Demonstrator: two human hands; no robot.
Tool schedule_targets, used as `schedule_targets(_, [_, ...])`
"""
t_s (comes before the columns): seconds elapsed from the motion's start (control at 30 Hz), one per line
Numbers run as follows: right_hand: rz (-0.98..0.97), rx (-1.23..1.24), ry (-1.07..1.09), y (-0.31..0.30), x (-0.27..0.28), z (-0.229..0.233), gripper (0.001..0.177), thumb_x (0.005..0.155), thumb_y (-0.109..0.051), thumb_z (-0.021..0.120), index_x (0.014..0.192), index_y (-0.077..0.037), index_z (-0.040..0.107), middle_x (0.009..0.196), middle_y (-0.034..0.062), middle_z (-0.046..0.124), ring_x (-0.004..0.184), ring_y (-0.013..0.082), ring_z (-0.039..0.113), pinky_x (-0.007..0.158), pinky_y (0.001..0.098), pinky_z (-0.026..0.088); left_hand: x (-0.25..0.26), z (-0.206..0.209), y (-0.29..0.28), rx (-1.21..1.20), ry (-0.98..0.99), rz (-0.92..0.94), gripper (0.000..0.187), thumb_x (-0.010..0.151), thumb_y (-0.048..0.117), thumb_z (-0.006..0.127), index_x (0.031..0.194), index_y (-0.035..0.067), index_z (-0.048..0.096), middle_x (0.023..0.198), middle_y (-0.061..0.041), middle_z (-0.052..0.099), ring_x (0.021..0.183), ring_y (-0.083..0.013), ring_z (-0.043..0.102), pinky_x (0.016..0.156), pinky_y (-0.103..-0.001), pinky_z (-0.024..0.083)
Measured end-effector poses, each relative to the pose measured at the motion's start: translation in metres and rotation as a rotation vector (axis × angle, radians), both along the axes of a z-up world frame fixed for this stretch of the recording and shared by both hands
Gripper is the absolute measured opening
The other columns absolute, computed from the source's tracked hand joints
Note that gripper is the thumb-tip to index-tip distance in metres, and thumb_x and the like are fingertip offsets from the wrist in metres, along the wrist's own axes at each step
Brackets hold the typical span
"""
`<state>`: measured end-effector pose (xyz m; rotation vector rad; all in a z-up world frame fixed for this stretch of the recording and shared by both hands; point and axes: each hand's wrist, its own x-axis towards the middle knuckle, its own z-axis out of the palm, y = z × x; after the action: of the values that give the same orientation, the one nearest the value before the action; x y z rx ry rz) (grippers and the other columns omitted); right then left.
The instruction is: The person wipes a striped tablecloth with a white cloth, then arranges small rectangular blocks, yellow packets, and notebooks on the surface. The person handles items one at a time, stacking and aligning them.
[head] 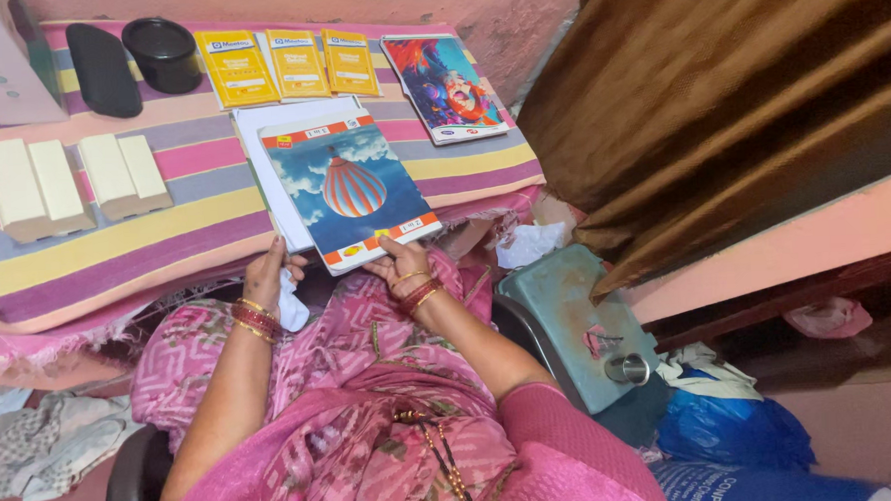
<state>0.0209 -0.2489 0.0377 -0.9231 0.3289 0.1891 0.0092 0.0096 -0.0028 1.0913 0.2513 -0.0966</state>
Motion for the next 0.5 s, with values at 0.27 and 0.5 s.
schedule_targets(0.27, [-0.277, -0.240, -0.314, -0.027, 0.058, 0.048, 0.026, 0.097, -0.002, 0.061, 0.122, 0.003, 0.062, 0.102, 0.0131, 0.074, 0.079, 0.0218, 0.074, 0.057, 0.0329, 0.063, 0.000, -0.008, 0.000, 0.066, -0.036, -0.140, 0.044, 0.101, 0.041, 0.064, 0.089, -0.001, 0.071, 0.068, -0.005, 0.064, 0.058, -0.0107, 0.055, 0.055, -0.024, 0.042])
schedule_targets(0.5, [-0.500, -0.071, -0.314, -0.111, 0.175, 0.045, 0.021, 0.099, -0.005, 0.062, 0.120, -0.003, 0.061, 0.102, 0.0102, 0.068, 0.083, 0.0272, 0.068, 0.060, 0.0431, 0.055, 0.002, -0.027, -0.003, 0.268, -0.028, -0.412, 0.034, 0.094, 0.035, 0.070, 0.091, 0.002, 0.074, 0.068, -0.004, 0.067, 0.060, -0.0108, 0.057, 0.056, -0.026, 0.044])
